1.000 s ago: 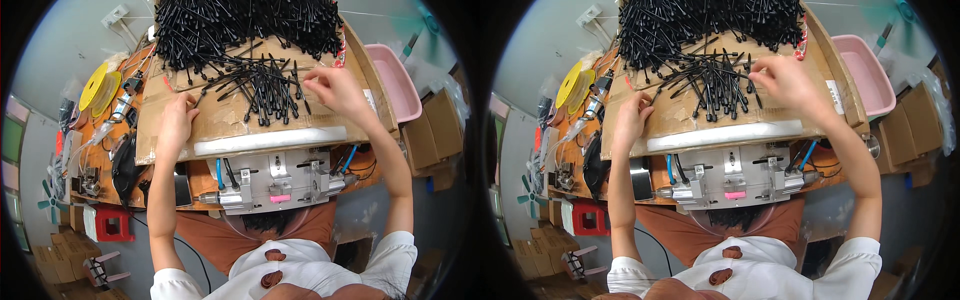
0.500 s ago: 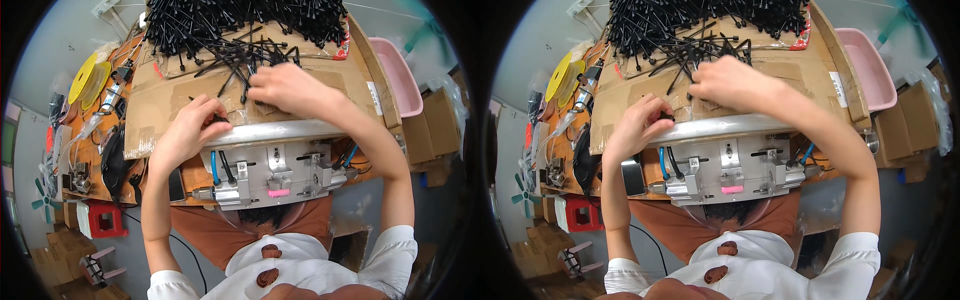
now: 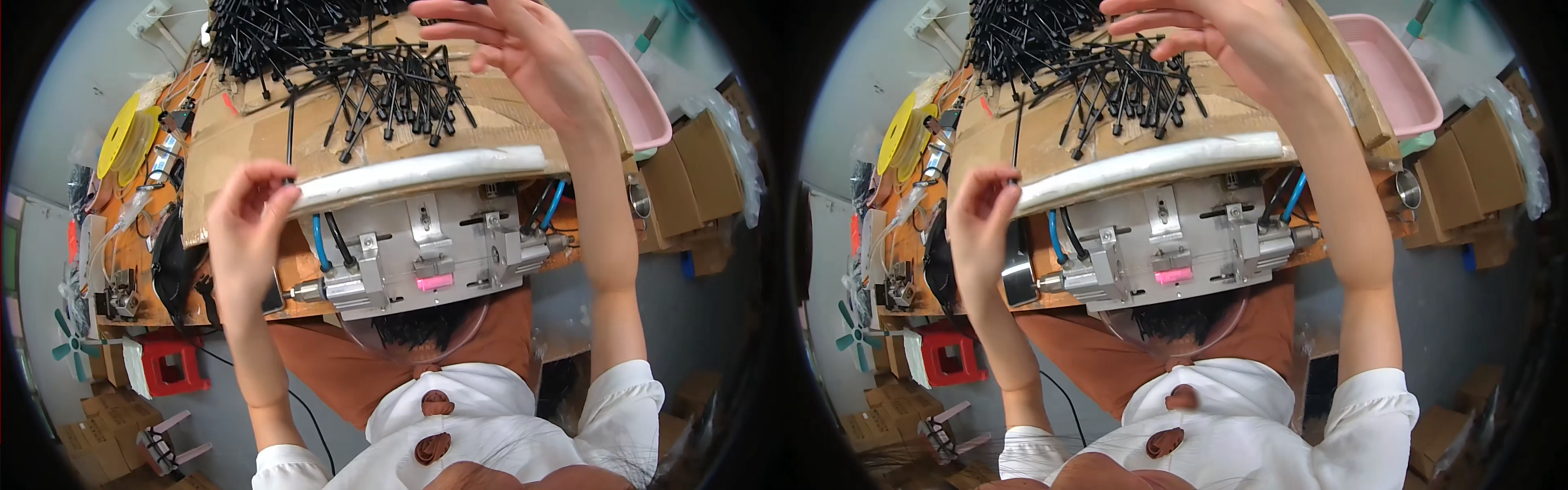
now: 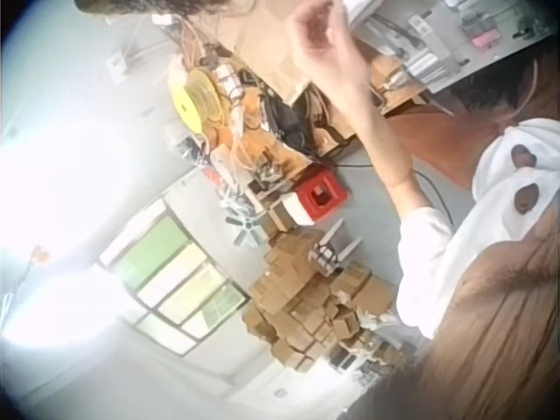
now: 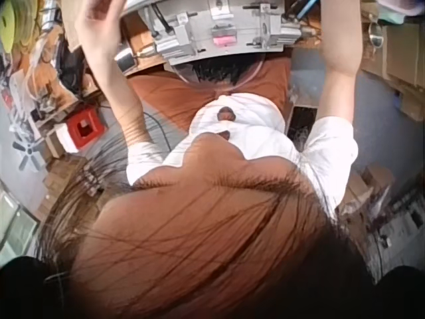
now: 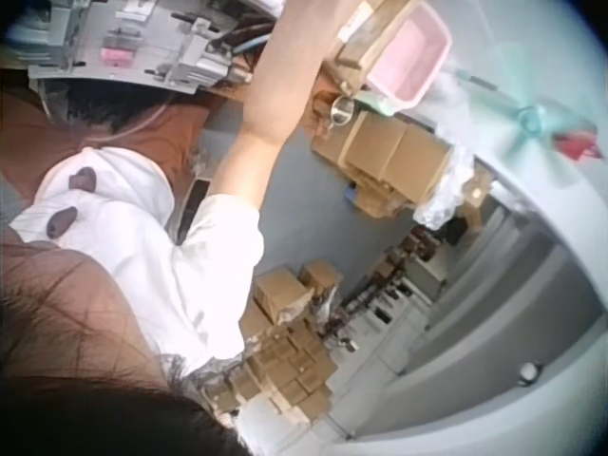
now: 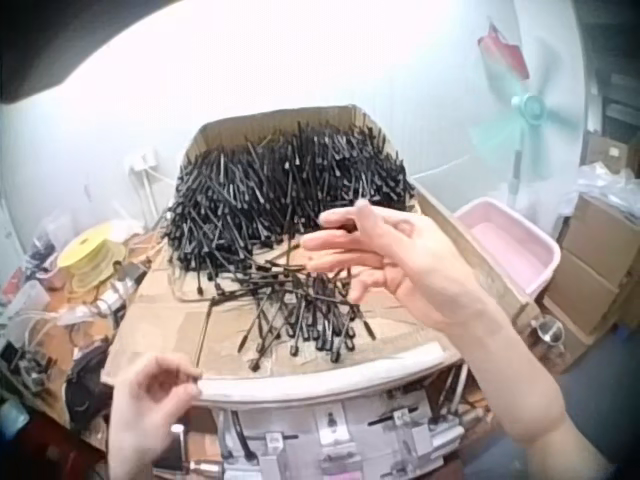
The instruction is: The person picks up a black plastic tie from a cardboard box, places it into a machine, and presses a lever. They then remove the processed tie and drop it into a container below the table, repeating the process several times.
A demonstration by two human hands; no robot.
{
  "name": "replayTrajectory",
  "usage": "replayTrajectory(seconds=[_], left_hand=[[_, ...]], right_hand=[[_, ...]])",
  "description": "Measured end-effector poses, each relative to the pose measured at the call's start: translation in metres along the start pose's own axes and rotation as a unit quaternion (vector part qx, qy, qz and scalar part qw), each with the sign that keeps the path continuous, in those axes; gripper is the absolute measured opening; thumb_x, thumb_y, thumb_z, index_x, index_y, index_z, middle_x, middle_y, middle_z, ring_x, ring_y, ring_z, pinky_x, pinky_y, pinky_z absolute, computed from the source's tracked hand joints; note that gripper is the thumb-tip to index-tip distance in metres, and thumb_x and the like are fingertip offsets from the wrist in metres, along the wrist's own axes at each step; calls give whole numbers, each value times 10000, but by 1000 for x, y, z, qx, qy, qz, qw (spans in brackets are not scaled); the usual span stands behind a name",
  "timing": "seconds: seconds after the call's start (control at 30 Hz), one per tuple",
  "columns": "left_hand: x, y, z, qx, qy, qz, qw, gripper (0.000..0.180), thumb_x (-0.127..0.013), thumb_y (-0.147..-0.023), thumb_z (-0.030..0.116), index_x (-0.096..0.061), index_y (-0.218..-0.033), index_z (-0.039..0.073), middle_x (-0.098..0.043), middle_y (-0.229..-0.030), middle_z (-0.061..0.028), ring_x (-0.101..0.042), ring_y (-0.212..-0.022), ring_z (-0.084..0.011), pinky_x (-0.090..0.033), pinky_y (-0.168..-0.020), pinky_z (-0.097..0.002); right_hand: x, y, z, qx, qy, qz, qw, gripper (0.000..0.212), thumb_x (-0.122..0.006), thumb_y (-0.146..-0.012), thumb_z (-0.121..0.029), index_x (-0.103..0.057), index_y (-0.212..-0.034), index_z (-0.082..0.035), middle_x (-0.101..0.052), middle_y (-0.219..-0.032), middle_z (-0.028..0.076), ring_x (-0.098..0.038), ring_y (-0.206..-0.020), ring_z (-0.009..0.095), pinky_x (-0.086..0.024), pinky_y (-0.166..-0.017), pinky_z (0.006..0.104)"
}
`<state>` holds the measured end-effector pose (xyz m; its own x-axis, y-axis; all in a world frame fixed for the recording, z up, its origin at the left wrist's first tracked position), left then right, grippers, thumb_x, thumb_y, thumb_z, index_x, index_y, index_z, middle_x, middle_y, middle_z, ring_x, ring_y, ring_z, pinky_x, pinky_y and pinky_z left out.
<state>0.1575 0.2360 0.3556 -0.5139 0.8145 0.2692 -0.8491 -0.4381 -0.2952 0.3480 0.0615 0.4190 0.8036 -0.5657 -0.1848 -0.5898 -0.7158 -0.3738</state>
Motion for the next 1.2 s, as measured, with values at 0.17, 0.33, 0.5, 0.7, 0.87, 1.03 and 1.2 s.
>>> replayTrajectory(seconds=[0.17,0.33,0.5,0.7,0.87,1.03,1.2], left_hand=[[-72,111,8,-124,-240,3,963,716,-697,-679,-113,-467,-1348,-2,-536,-881,-107,-526,-789,-228,-466,-709,-336],[-151,157,-25,-121,-349,-102,924,691,-668,-752,2,-380,-1375,-80,-508,-915,-106,-487,-824,-236,-446,-757,-325],[-169,159,-37,-89,-352,-134,922,774,-678,-730,-46,-318,-1415,-42,-498,-965,-124,-485,-885,-287,-428,-783,-385],[-173,159,-30,-111,-386,-137,905,688,-561,-737,-67,-330,-1384,-112,-480,-944,-121,-482,-843,-244,-450,-777,-314],[-168,157,-29,-83,-399,-188,893,689,-608,-755,-9,-336,-1381,-105,-492,-952,-121,-488,-856,-251,-450,-790,-328],[-94,46,40,-192,-399,15,897,357,-608,-809,31,-588,-1166,47,-530,-944,-143,-504,-883,-303,-413,-812,-409],[-74,-40,1,-159,-347,-98,919,178,-537,-890,78,-607,-1044,22,-550,-887,-97,-537,-803,-222,-438,-773,-322]], right_hand=[[13,77,-10,59,117,80,988,324,-483,-997,-255,-565,-1177,2,-666,-974,149,-657,-814,145,-434,-515,175],[24,121,2,37,121,130,983,339,-425,-1018,-227,-509,-1182,57,-645,-1041,226,-671,-899,237,-475,-522,206],[15,138,-8,50,140,96,984,294,-465,-1003,-209,-522,-1149,39,-650,-1006,217,-668,-875,222,-475,-512,208],[13,162,-10,72,131,162,975,198,-585,-918,-68,-587,-1074,54,-679,-914,160,-651,-778,168,-494,-533,213],[-31,208,18,82,440,119,886,519,-683,-744,114,-539,-1240,64,-648,-1122,168,-630,-739,123,-539,-640,258],[-80,244,93,57,519,13,853,681,-738,-693,-17,-482,-1319,57,-487,-607,34,-488,-512,137,-420,-462,310],[-90,238,119,38,523,2,851,683,-724,-734,-37,-441,-1351,43,-484,-584,42,-502,-502,152,-423,-458,317]])
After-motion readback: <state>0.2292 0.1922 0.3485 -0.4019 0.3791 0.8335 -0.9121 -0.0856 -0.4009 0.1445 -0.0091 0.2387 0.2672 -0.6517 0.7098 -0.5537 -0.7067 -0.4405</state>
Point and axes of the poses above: each hand's wrist, its own y-axis away from the middle knuckle, its own x-axis out of the back of the hand, z = x × y, the point moved 10 cm from there along -y, towards the middle knuckle
